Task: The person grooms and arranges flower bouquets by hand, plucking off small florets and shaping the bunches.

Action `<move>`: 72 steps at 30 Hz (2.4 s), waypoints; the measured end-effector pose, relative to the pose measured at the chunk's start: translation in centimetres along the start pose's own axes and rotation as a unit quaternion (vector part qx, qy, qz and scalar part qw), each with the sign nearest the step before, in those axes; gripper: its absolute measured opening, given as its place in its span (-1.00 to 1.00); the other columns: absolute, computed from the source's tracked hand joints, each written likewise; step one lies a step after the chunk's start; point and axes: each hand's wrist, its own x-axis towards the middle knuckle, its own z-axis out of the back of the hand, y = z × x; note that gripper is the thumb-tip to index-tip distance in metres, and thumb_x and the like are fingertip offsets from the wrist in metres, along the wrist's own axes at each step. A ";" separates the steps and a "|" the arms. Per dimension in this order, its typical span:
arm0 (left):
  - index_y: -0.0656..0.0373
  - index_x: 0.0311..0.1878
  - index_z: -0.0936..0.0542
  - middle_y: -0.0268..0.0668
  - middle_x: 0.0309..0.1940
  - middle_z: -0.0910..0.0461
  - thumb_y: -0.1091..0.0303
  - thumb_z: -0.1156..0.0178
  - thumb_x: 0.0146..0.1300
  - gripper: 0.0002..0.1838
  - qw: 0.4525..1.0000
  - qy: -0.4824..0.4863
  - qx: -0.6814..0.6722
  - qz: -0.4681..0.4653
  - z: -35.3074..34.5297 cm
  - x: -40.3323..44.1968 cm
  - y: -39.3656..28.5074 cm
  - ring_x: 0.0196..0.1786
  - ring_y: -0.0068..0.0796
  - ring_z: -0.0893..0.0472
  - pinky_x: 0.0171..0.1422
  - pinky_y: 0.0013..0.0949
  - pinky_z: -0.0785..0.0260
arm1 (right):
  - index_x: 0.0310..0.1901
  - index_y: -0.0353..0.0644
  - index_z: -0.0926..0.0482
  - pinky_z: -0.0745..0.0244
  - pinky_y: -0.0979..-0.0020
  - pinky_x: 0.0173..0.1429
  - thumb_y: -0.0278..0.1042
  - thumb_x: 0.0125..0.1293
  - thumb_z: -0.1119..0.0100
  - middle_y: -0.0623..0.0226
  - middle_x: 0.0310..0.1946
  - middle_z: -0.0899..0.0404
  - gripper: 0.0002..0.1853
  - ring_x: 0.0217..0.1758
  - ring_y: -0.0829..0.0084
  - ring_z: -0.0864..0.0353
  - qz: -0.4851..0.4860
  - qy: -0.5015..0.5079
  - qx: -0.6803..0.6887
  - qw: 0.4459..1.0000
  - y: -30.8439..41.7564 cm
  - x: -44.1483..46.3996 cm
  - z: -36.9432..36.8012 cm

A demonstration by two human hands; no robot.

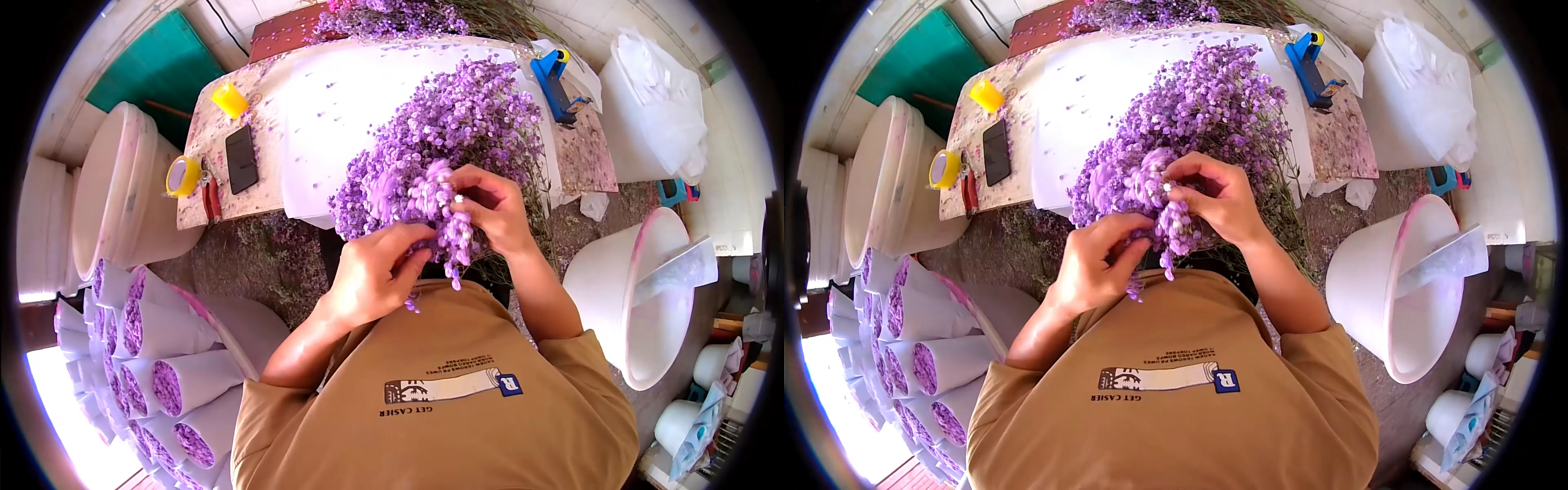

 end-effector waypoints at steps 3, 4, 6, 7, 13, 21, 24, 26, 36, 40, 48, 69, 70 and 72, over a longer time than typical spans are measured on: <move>0.20 -0.01 -0.67 -0.46 -0.55 -0.50 0.50 -0.29 0.32 -0.81 0.985 0.019 -0.117 0.128 1.9 0.6 -2.0 -0.53 -0.75 -0.37 -0.45 -0.54 -0.24 | -0.09 -0.35 -0.65 -0.46 0.55 -0.02 -0.55 0.32 -0.34 0.38 -0.17 -0.62 -0.84 -0.09 0.63 -0.55 0.027 -0.018 0.013 0.999 -0.2 -0.8 -0.2; 0.21 -0.01 -0.67 -0.49 -0.56 -0.48 0.49 -0.28 0.33 -0.81 0.987 -0.014 -0.117 0.109 1.8 0.9 -1.9 -0.54 -0.76 -0.34 -0.46 -0.54 -0.20 | -0.08 -0.35 -0.65 -0.45 0.56 -0.03 -0.54 0.34 -0.34 0.39 -0.17 -0.62 -0.84 -0.11 0.63 -0.55 0.042 -0.023 0.017 0.999 -0.4 -1.0 -0.2; 0.23 -0.03 -0.66 -0.52 -0.57 -0.43 0.47 -0.27 0.34 -0.83 0.977 -0.036 -0.137 0.161 1.9 1.5 -1.8 -0.53 -0.78 -0.31 -0.46 -0.54 -0.17 | -0.05 -0.35 -0.64 -0.44 0.58 -0.08 -0.54 0.36 -0.31 0.41 -0.17 -0.63 -0.83 -0.16 0.64 -0.54 0.033 -0.067 0.047 0.996 -0.5 -1.5 -0.7; 0.25 -0.04 -0.66 -0.55 -0.58 -0.40 0.46 -0.26 0.36 -0.84 0.977 -0.049 -0.126 0.164 1.7 1.9 -1.6 -0.51 -0.78 -0.29 -0.45 -0.54 -0.15 | -0.04 -0.35 -0.63 -0.43 0.59 -0.11 -0.54 0.37 -0.30 0.42 -0.19 -0.63 -0.83 -0.19 0.66 -0.53 0.049 -0.105 0.049 0.992 -0.8 -1.7 -0.8; 0.27 -0.02 -0.67 -0.49 -0.58 -0.43 0.45 -0.27 0.33 -0.80 0.974 -0.083 -0.117 0.174 0.8 3.2 -0.8 -0.49 -0.74 -0.33 -0.42 -0.51 -0.21 | -0.04 -0.37 -0.63 -0.41 0.61 -0.16 -0.53 0.40 -0.27 0.44 -0.23 -0.63 -0.83 -0.23 0.69 -0.52 0.073 -0.123 -0.005 0.990 -1.2 -1.7 -0.5; 0.30 -0.10 -0.69 -0.47 -0.51 -0.55 0.43 -0.33 0.31 -0.83 0.970 -0.094 -0.148 0.169 0.4 3.6 0.1 -0.45 -0.74 -0.40 -0.40 -0.53 -0.25 | -0.08 -0.38 -0.65 -0.43 0.61 -0.15 -0.52 0.39 -0.28 0.46 -0.25 -0.64 -0.86 -0.22 0.70 -0.54 0.058 -0.144 -0.080 0.985 -0.3 -1.7 -1.2; 0.31 -0.19 -0.62 -0.46 -0.49 -0.51 0.42 -0.24 0.39 -0.87 0.925 -0.126 -0.314 0.174 0.9 3.0 -0.1 -0.46 -0.79 -0.36 -0.43 -0.60 -0.15 | -0.12 -0.38 -0.67 -0.49 0.55 -0.10 -0.48 0.36 -0.31 0.38 -0.29 -0.69 -0.85 -0.22 0.64 -0.59 0.070 -0.171 -0.158 0.970 -0.3 -1.5 -0.9; 0.24 -0.24 -0.59 -0.53 -0.53 -0.35 0.29 -0.13 0.46 -0.79 0.824 -0.067 -0.521 0.214 2.1 2.4 -1.0 -0.55 -0.77 -0.15 -0.52 -0.56 0.05 | -0.11 -0.36 -0.67 -0.50 0.54 -0.09 -0.46 0.35 -0.31 0.35 -0.27 -0.70 -0.84 -0.20 0.63 -0.61 0.062 -0.163 -0.153 0.973 -0.3 -1.4 -0.9; 0.27 -0.20 -0.63 -0.45 -0.58 -0.39 0.47 -0.39 0.19 -0.84 0.992 0.008 0.025 0.122 -1.0 0.7 -5.5 -0.50 -0.72 -0.28 -0.42 -0.51 -0.16 | -0.11 -0.34 -0.68 -0.53 0.47 0.00 -0.40 0.33 -0.31 0.27 -0.23 -0.73 -0.81 -0.13 0.54 -0.67 0.122 -0.159 -0.198 0.959 0.0 -1.5 -1.5; 0.25 -0.24 -0.63 -0.33 -0.55 -0.49 0.46 -0.35 0.22 -0.89 0.995 -0.019 0.020 0.092 -1.2 0.2 -4.8 -0.56 -0.56 -0.40 -0.45 -0.42 -0.30 | -0.11 -0.35 -0.67 -0.54 0.45 0.01 -0.41 0.32 -0.31 0.24 -0.21 -0.73 -0.80 -0.12 0.50 -0.69 0.121 -0.163 -0.195 0.960 0.0 -1.5 -1.3; 0.31 -0.16 -0.54 -0.35 -0.50 -0.42 0.34 -0.03 0.39 -0.79 0.839 -0.039 -0.501 0.207 1.1 1.3 -3.5 -0.56 -0.72 -0.17 -0.49 -0.58 0.00 | 0.05 -0.30 -0.63 -0.50 0.47 0.06 -0.51 0.30 -0.31 0.35 -0.25 -0.68 -0.71 -0.13 0.57 -0.62 0.151 -0.154 -0.232 0.948 1.0 -1.3 -1.3; 0.17 -0.23 -0.66 -0.07 -0.34 -0.70 0.21 -0.34 0.19 -0.78 0.969 -0.083 0.232 0.019 -2.5 6.6 -2.0 -0.31 0.02 -0.69 -0.21 -0.03 -0.53 | 0.09 -0.35 -0.58 -0.49 0.49 0.16 -0.57 0.41 -0.17 0.30 -0.03 -0.66 -0.75 -0.02 0.57 -0.61 0.061 -0.195 0.084 0.975 0.5 -1.1 -0.9; 0.17 -0.26 -0.65 -0.07 -0.35 -0.69 0.19 -0.34 0.18 -0.76 0.966 -0.081 0.245 0.034 -2.6 7.0 -1.7 -0.32 0.04 -0.68 -0.21 -0.02 -0.52 | 0.09 -0.35 -0.58 -0.50 0.49 0.16 -0.57 0.41 -0.18 0.30 -0.03 -0.66 -0.75 -0.02 0.57 -0.61 0.078 -0.189 0.093 0.975 0.4 -1.1 -0.8; 0.18 -0.25 -0.67 -0.06 -0.42 -0.68 0.20 -0.34 0.16 -0.76 0.965 -0.081 0.242 0.060 -2.7 7.2 -1.2 -0.34 -0.01 -0.69 -0.24 -0.09 -0.49 | 0.03 -0.33 -0.59 -0.49 0.48 0.16 -0.60 0.40 -0.16 0.29 -0.02 -0.66 -0.80 -0.04 0.56 -0.61 0.099 -0.199 0.110 0.969 0.2 -0.9 -0.6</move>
